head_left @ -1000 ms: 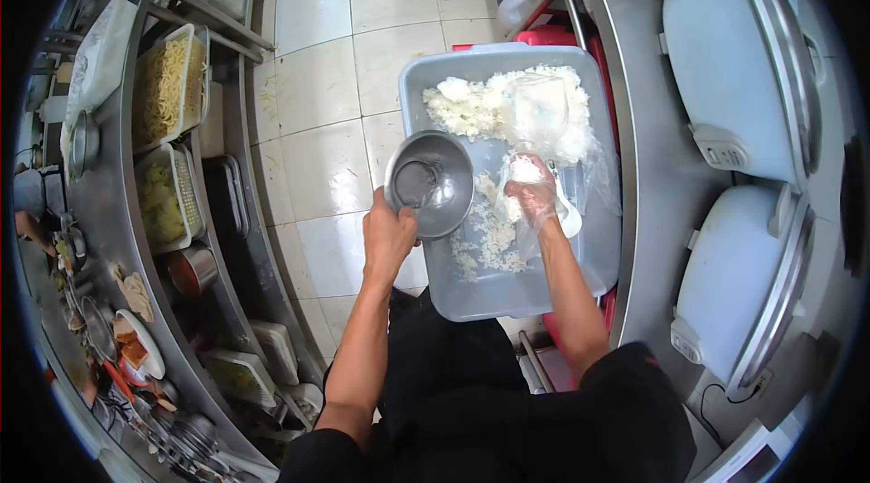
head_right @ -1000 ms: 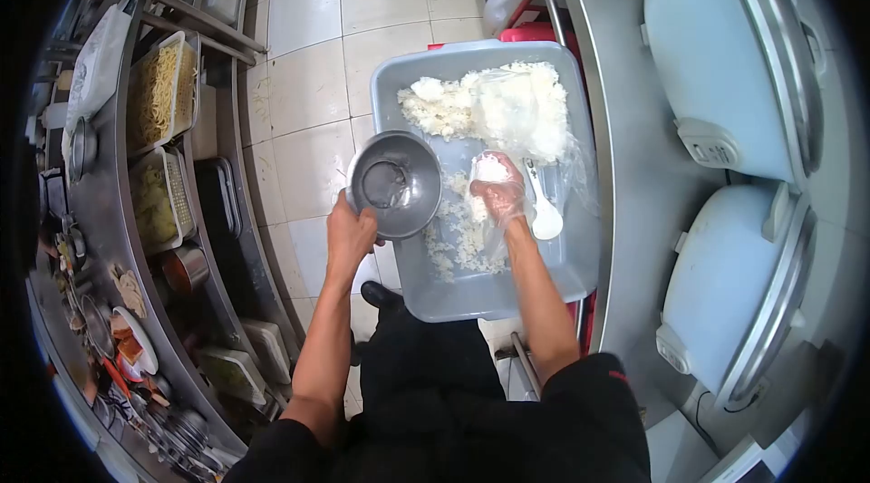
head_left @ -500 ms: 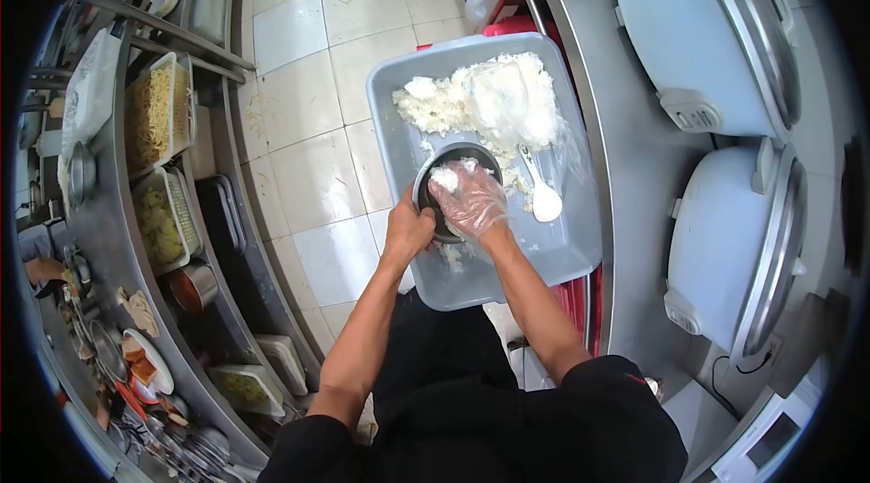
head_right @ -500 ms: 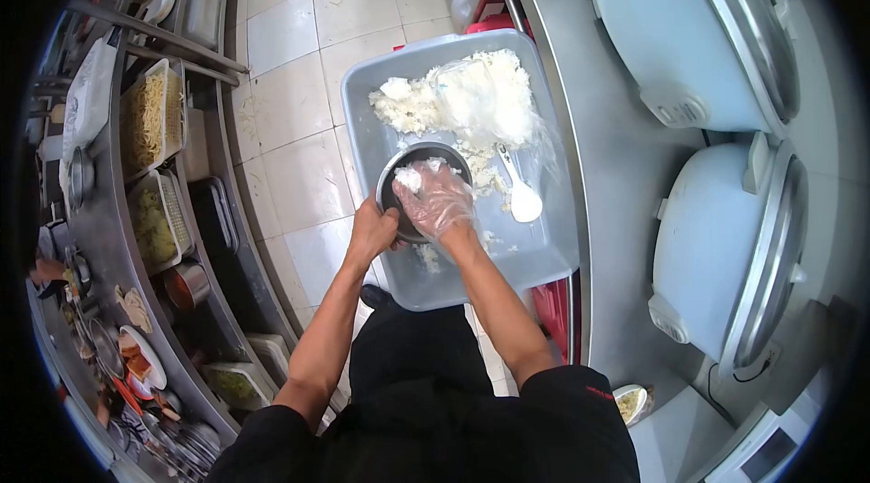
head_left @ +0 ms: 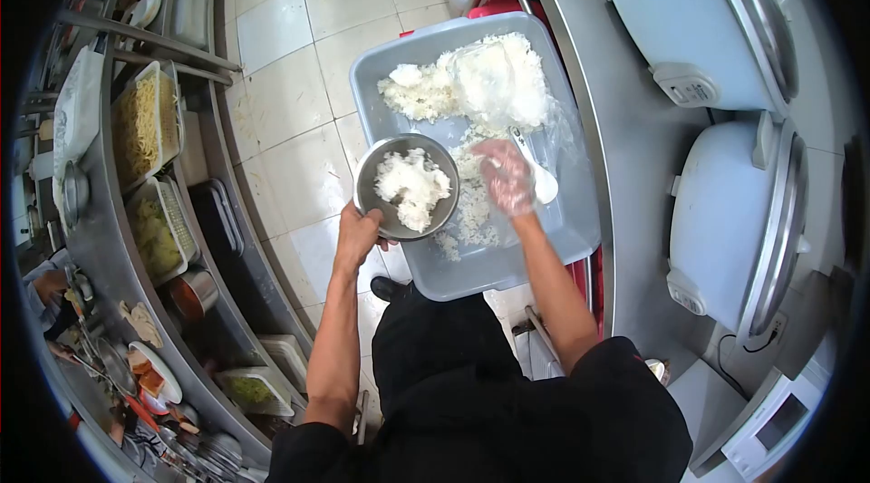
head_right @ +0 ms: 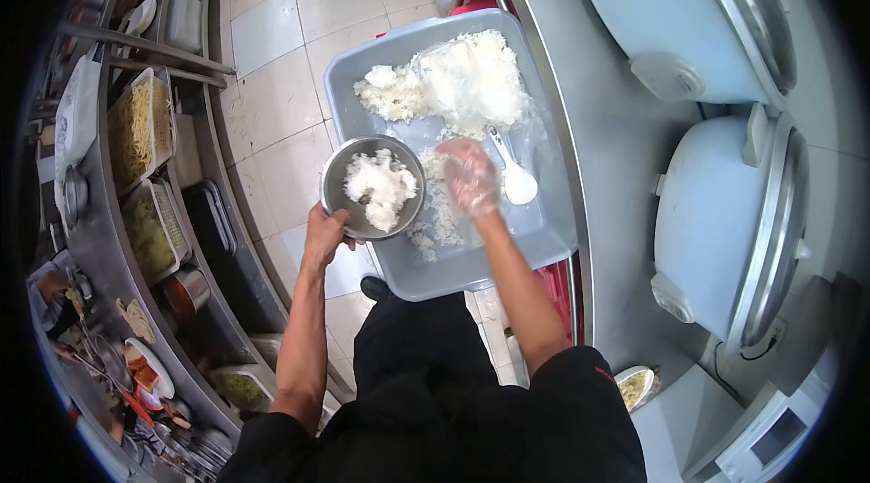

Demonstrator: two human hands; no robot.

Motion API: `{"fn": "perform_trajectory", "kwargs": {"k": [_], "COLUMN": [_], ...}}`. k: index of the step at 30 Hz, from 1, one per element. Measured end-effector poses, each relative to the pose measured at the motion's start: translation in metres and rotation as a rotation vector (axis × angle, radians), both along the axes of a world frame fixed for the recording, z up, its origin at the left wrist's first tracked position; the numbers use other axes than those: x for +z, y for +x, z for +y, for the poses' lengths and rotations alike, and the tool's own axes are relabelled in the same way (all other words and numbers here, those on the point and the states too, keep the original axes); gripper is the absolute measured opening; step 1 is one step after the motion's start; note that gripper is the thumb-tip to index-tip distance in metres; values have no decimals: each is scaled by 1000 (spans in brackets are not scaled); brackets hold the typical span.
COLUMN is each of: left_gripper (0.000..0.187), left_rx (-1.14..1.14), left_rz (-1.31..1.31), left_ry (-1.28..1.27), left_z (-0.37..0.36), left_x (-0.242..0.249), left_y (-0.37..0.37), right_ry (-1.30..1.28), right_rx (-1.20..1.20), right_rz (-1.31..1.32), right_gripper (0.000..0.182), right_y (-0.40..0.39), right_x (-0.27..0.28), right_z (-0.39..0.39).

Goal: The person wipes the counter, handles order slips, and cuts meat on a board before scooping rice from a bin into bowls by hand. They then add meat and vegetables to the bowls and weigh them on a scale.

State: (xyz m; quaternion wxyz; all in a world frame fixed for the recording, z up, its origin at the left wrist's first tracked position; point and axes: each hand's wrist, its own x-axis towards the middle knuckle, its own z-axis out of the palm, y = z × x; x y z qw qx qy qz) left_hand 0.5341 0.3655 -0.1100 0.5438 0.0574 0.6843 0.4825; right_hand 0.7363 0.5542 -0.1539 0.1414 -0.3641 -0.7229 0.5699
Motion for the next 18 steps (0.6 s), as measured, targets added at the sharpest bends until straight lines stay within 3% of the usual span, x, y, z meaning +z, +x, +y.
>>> {"fn": "perform_trajectory", "kwargs": {"k": [1, 3, 4, 6, 7, 9, 11, 13, 15, 16, 17, 18], "left_gripper": [29, 29, 29, 29, 29, 29, 31, 32, 31, 25, 17, 14], "left_rx": [17, 36, 52, 96, 113, 167, 204, 218, 210, 119, 81, -207], "left_rz": [-2, 1, 2, -14, -4, -42, -50, -85, -63, -80, -183, 39], "left_ry": [-1, -1, -7, 2, -9, -20, 10, 13, 38, -31, -102, -49], "left_z": [-5, -12, -14, -20, -23, -25, -28, -31, -30, -33, -36, -44], "left_x": [3, 6, 11, 12, 13, 14, 10, 6, 9, -2, -24, -54], "left_y": [-5, -12, -15, -20, -21, -21, -19, -16, -11, -10, -4, 6], "right_ry": [-6, 541, 537, 523, 523, 750, -676, 531, 437, 749, 219, 278], "right_rx": [1, -6, 1, 378, 397, 529, -203, 107, -219, -206, -351, -361], "right_rz": [5, -794, -784, -990, -974, -612, -271, -194, -64, 104, -91, -189], "right_gripper": [63, 58, 58, 62, 62, 61, 39, 15, 13, 18, 20, 20], "right_y": [-6, -22, -27, -38, -28, 3, 2, 37, 47, 49, 39, 29], "right_x": [-15, -30, -30, -27, -52, -123, -89, -127, -99, -74, -16, 12], "right_z": [7, 13, 8, -13, -24, -41, -49, -50, -52, -48, -56, -59]}}
